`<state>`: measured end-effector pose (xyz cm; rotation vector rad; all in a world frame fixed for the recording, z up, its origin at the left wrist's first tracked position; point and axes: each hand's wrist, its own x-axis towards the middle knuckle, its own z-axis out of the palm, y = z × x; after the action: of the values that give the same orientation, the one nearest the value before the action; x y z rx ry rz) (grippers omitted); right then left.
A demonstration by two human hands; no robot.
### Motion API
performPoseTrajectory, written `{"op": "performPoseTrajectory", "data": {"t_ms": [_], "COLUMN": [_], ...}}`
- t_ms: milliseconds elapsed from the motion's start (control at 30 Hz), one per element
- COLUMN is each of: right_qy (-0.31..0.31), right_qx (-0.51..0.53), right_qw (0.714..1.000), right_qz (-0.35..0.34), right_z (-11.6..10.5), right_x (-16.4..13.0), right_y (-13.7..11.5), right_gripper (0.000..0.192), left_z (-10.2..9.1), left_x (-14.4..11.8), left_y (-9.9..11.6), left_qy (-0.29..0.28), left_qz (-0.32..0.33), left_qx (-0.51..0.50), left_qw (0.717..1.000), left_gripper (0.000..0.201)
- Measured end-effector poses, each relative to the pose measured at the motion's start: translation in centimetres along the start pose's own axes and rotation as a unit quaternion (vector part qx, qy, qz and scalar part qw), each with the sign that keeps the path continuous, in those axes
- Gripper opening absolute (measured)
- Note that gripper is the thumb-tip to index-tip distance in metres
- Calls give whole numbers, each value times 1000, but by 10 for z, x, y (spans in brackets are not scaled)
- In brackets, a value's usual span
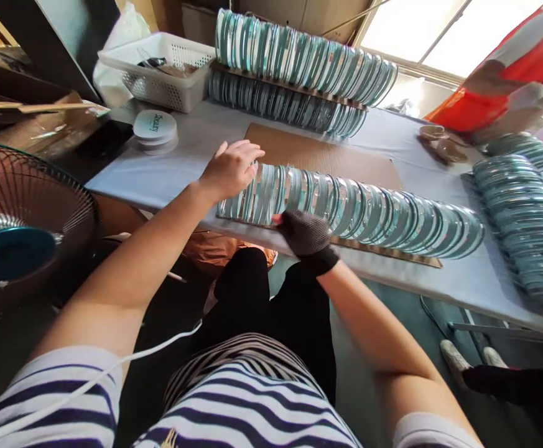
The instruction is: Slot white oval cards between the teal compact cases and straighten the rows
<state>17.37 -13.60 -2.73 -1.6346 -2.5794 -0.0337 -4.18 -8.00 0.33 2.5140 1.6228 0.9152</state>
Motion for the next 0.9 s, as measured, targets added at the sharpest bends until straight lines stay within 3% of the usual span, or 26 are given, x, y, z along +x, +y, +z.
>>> {"op": "performPoseTrajectory", "data": {"t_ms": [67,100,200,267,367,633,900], "right_qy": [63,62,-83,-184,-260,-343,-313], "right_qx": [-27,-48,-87,-63,-10,-23,107], "right_qw": [997,996,993,980,963,939,944], "right_qz": [35,41,6,-47,-73,-17,-7], "right_z": [-36,-52,-79,-82,-77,-74,-67], "right_x": [28,47,109,144,175,203,185], "right_y": [27,41,70,77,73,73,90], "right_gripper": [43,42,33,27,29,43,45], "left_z": [-1,1,17,28,35,29,32], "left_x": [6,10,19,21,19,16,15], "left_y": [14,21,35,38,37,39,38], "left_qy": [2,-3,-31,-42,-40,-52,-49], "left_qz": [24,38,47,32,31,26,23], "left_qx": [2,1,22,52,75,62,41], "left_qw": [1000,999,998,997,996,996,998], "left_gripper": [46,45,39,37,38,36,38]}}
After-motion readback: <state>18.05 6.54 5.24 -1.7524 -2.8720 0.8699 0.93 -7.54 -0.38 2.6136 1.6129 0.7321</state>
